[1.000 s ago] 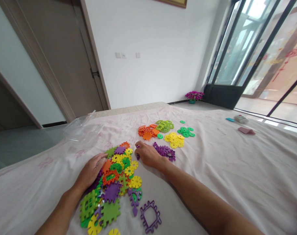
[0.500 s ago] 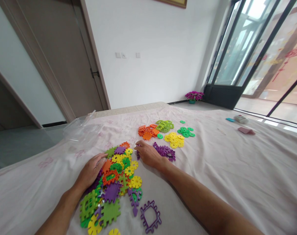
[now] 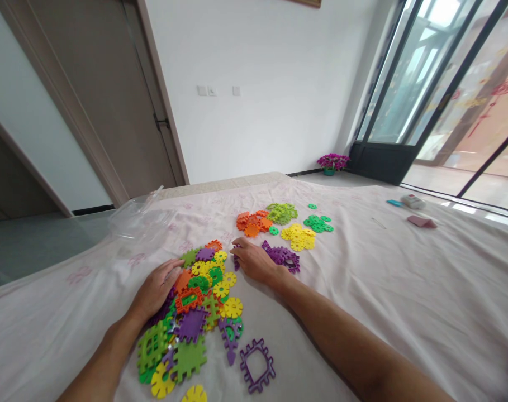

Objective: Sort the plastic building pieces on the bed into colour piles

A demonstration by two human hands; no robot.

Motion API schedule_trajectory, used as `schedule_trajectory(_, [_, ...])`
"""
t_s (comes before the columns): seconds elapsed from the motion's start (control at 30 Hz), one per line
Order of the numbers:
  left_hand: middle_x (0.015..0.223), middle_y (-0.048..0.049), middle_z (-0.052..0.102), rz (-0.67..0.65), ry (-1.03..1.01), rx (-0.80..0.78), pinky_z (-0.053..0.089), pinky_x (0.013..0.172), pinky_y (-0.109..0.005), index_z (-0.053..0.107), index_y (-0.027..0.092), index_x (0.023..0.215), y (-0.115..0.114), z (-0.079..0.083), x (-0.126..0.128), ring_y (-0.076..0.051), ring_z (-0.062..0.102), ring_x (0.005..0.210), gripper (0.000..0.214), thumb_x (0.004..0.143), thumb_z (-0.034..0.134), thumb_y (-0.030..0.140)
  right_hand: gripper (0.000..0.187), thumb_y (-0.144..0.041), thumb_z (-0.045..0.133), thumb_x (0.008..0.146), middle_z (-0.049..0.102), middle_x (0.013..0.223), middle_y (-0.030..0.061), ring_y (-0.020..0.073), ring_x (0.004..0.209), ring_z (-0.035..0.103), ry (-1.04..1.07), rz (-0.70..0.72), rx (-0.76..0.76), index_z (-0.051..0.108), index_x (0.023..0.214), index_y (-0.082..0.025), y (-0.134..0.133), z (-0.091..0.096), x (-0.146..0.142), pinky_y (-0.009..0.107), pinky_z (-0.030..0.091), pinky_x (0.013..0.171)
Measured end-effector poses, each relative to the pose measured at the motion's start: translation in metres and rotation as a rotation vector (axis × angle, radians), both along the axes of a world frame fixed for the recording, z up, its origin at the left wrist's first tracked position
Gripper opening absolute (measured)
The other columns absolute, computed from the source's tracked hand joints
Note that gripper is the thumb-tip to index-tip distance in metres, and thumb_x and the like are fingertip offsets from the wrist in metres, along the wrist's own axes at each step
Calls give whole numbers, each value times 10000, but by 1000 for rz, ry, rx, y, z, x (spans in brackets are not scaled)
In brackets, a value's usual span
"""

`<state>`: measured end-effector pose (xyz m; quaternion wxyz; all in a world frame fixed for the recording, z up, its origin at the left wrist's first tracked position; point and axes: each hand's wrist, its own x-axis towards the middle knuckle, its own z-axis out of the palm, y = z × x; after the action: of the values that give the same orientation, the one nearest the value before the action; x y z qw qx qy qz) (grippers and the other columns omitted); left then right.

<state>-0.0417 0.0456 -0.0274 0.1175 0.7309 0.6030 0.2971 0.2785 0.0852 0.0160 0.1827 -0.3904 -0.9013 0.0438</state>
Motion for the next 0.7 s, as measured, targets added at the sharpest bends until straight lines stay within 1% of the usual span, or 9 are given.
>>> schedule_trajectory(0.33, [1317,-63,610,20,12,-19,356,1114,-365,644,184,1193,-6,11,7,-218,532,1248,507,917,348,489,293,-145,429,917,488,1312,82,174,1087,556,-23,-6,11,645,1107,-199,0,-2,-1,263,454,909])
schedule_trajectory(0.5, [1316,-67,611,28,8,-19,353,1117,-378,645,180,1200,-4,9,7,-226,530,1249,515,912,356,494,292,-143,437,909,489,1310,83,175,1078,563,-14,-10,-10,655,1095,-200,-1,-1,0,259,457,898])
schedule_trajectory(0.6, [1330,-75,599,17,7,-20,341,1124,-388,634,175,1214,-3,7,5,-225,519,1260,521,917,349,494,311,-115,466,875,515,1279,87,172,1063,574,66,6,-30,655,1109,-193,3,-5,1,261,459,904])
schedule_trajectory(0.7, [1330,-74,599,18,10,-23,342,1123,-381,636,176,1208,-3,7,5,-219,522,1257,515,919,345,488,355,-62,500,812,573,1205,94,178,1073,573,229,32,-40,658,1109,-174,11,-11,2,271,452,935])
